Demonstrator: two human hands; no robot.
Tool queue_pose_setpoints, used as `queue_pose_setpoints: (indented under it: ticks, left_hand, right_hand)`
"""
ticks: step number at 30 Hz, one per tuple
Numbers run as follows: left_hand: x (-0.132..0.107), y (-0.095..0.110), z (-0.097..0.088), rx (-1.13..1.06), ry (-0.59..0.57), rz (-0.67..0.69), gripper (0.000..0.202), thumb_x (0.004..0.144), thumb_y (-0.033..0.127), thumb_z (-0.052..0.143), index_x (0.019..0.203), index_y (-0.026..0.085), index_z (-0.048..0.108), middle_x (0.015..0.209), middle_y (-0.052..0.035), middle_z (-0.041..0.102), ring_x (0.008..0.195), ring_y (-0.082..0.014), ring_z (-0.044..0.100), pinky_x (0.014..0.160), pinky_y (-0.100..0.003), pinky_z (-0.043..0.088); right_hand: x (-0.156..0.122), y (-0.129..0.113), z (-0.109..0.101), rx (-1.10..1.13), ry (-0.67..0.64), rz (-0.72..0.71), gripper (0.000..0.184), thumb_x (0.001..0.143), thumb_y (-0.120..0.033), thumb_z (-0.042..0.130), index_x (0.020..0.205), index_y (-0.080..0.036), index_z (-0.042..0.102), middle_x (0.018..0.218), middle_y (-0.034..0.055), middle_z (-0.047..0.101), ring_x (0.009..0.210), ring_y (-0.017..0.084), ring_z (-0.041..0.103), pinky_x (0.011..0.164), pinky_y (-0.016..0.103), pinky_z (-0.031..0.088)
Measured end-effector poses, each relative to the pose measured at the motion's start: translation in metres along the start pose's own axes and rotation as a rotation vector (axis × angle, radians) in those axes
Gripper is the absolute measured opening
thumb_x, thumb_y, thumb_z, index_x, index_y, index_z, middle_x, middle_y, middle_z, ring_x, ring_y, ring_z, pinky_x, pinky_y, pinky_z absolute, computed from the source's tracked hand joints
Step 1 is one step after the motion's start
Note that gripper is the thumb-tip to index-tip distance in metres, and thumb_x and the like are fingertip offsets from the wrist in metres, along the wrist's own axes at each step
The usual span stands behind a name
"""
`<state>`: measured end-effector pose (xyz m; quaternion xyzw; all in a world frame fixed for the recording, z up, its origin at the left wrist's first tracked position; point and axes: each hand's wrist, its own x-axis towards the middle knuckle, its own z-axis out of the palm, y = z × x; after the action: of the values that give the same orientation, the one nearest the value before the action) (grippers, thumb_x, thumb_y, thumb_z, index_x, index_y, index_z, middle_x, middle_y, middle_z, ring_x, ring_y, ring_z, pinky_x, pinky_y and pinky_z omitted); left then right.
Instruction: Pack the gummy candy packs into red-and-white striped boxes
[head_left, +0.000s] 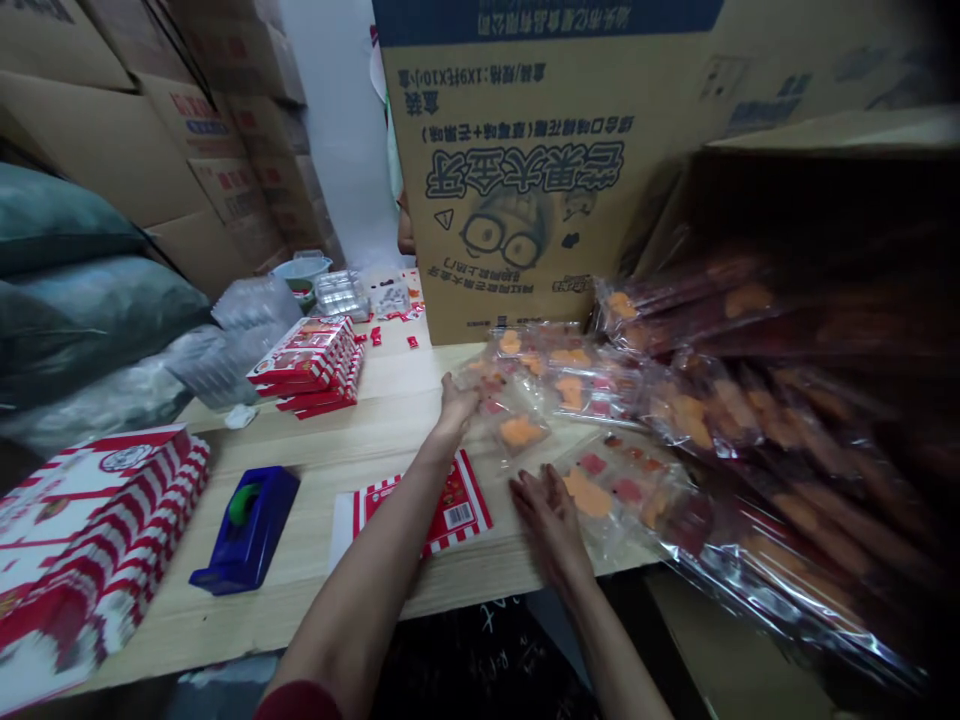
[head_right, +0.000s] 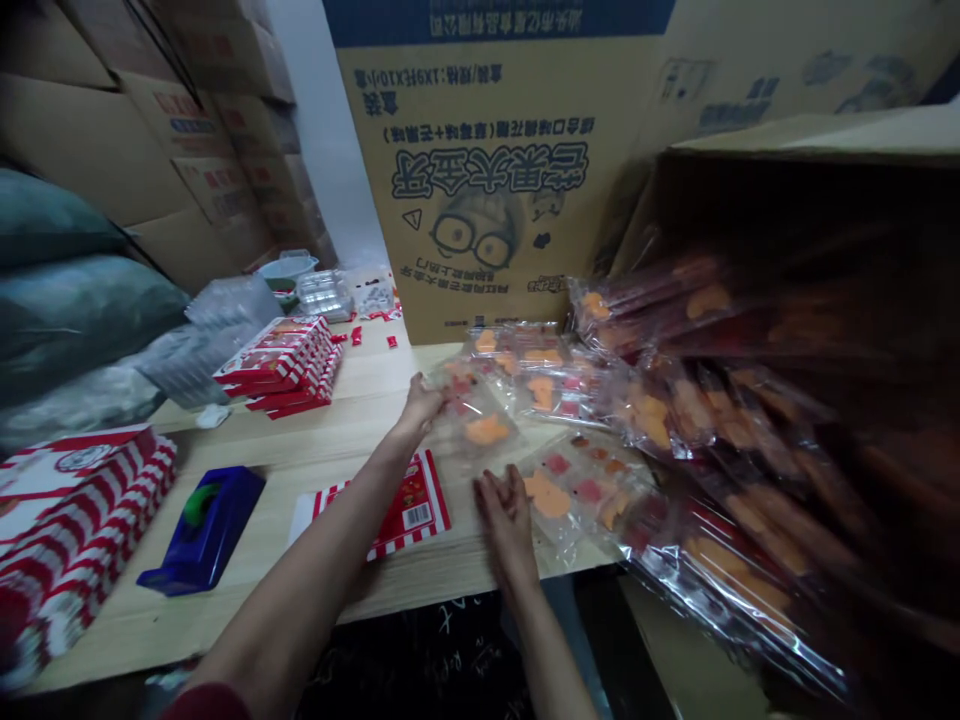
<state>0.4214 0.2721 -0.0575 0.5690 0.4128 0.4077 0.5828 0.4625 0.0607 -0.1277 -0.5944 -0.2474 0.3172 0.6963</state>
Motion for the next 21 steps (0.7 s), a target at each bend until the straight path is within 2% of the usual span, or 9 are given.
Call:
queue_pose_setpoints:
  ticks: [3,5,8,10,12,14,16,18,21]
  left_hand:
    - [-0.045,0.008,-0.016,-0.111,0.075,-0.033,0.085,0.081,0.027,0.079,0.147,0.021,0.025,0.132,-0.018,0.066,0.106,-0.0227,0.072,0.088,-0.036,0.06]
    - [-0.083,0.015,-0.04,-0.19,0.068,-0.052,0.074,0.079,0.027,0.081,0.139,0.022,0.037,0.127,-0.0143,0.07,0.104,-0.0227,0.074,0.089,-0.038,0.061]
    - [-0.142,0.032,-0.098,-0.393,-0.013,-0.188,0.056,0.074,0.027,0.087,0.12,0.02,0.057,0.118,-0.0125,0.074,0.109,-0.0262,0.073,0.097,-0.043,0.059]
    - [-0.181,0.044,-0.144,-0.547,0.022,-0.296,0.047,0.082,0.042,0.08,0.119,0.021,0.06,0.129,-0.0135,0.071,0.119,-0.0287,0.069,0.099,-0.047,0.059]
    - [-0.221,0.052,-0.186,-0.685,-0.068,-0.504,0.061,0.085,0.068,0.066,0.123,0.019,0.063,0.134,-0.018,0.068,0.12,-0.0354,0.069,0.091,-0.052,0.062]
    - [-0.261,0.051,-0.215,-0.732,-0.144,-0.693,0.075,0.083,0.077,0.06,0.126,0.017,0.066,0.133,-0.0212,0.069,0.114,-0.0382,0.072,0.079,-0.048,0.066]
    - [-0.298,0.043,-0.23,-0.728,-0.123,-0.8,0.064,0.084,0.067,0.069,0.123,0.017,0.07,0.129,-0.0189,0.072,0.111,-0.0364,0.074,0.075,-0.042,0.066]
    - [-0.328,0.03,-0.235,-0.707,-0.039,-0.843,0.042,0.084,0.044,0.078,0.117,0.019,0.075,0.124,-0.0133,0.076,0.112,-0.0325,0.074,0.082,-0.038,0.065]
    - [-0.355,0.02,-0.241,-0.647,0.126,-0.839,0.034,0.078,0.024,0.084,0.111,0.022,0.078,0.113,-0.0085,0.08,0.106,-0.0294,0.076,0.086,-0.036,0.064]
  right_hand:
    - [0.002,-0.014,0.012,0.129,-0.026,0.004,0.049,0.094,-0.06,0.06,0.131,-0.029,0.057,0.121,0.0091,0.074,0.106,0.026,0.075,0.083,0.043,0.066]
    - [0.001,-0.028,0.014,0.187,-0.055,0.001,0.042,0.093,-0.057,0.064,0.123,-0.028,0.061,0.12,0.0081,0.075,0.106,0.026,0.075,0.083,0.042,0.066]
    - [-0.01,-0.055,0.004,0.186,-0.111,-0.012,0.037,0.087,-0.051,0.076,0.113,-0.026,0.067,0.108,0.0062,0.078,0.099,0.026,0.076,0.085,0.04,0.064]
    - [-0.026,-0.076,-0.007,0.055,-0.208,-0.086,0.029,0.088,-0.046,0.076,0.11,-0.028,0.07,0.103,0.0047,0.079,0.097,0.025,0.076,0.087,0.04,0.063]
    - [-0.046,-0.091,-0.016,-0.173,-0.497,-0.197,0.022,0.097,-0.042,0.066,0.115,-0.031,0.074,0.114,0.0065,0.078,0.111,0.028,0.073,0.1,0.045,0.058]
    - [-0.069,-0.096,-0.015,-0.278,-0.815,-0.414,0.025,0.101,-0.037,0.058,0.121,-0.037,0.073,0.123,0.0052,0.076,0.123,0.031,0.067,0.11,0.055,0.05]
    - [-0.092,-0.089,-0.005,-0.328,-0.991,-0.589,0.032,0.1,-0.027,0.061,0.125,-0.046,0.069,0.117,-0.0026,0.079,0.12,0.028,0.069,0.12,0.058,0.039]
    - [-0.11,-0.078,0.009,-0.366,-1.12,-0.713,0.046,0.098,-0.022,0.065,0.134,-0.05,0.062,0.114,-0.007,0.08,0.12,0.025,0.069,0.127,0.057,0.028]
    - [-0.113,-0.079,0.027,-0.476,-1.284,-0.789,0.069,0.094,-0.021,0.071,0.152,-0.048,0.044,0.133,-0.0042,0.073,0.141,0.027,0.054,0.13,0.06,0.013]
